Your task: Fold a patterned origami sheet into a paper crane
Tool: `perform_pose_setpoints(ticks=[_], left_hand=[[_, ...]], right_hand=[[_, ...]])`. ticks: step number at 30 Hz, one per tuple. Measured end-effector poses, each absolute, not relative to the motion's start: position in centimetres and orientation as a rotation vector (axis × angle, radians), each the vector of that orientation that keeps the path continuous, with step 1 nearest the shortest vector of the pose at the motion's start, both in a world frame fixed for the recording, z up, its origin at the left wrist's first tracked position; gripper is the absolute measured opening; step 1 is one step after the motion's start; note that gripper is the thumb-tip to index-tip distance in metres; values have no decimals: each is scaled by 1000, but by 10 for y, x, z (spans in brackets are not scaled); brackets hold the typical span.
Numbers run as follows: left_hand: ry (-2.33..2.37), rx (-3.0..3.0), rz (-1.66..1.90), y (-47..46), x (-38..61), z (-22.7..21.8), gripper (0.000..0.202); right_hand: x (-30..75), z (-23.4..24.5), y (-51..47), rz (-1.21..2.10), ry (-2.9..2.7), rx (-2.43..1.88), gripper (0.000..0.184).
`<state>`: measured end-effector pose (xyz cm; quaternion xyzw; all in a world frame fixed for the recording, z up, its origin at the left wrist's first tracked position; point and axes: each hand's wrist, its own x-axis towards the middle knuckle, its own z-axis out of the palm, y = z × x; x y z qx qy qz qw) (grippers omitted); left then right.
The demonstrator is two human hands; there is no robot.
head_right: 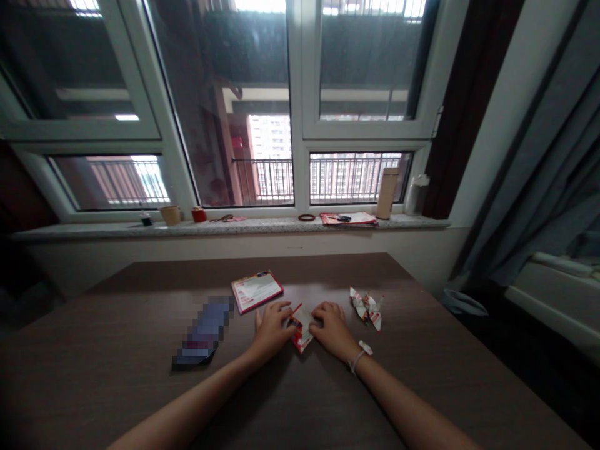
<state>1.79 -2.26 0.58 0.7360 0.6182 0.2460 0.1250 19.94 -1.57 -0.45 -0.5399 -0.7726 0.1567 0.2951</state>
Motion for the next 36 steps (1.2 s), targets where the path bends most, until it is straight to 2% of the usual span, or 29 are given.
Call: perform_pose_setpoints(ticks=[13, 36], left_hand=[[1811, 2159, 643, -23, 17, 6, 29], [1791, 2170, 718, -21, 16, 0, 27]], right_hand=[[221, -7, -9, 697, -2051, -1161, 33], [215, -14, -11, 530, -2071, -1177, 18]])
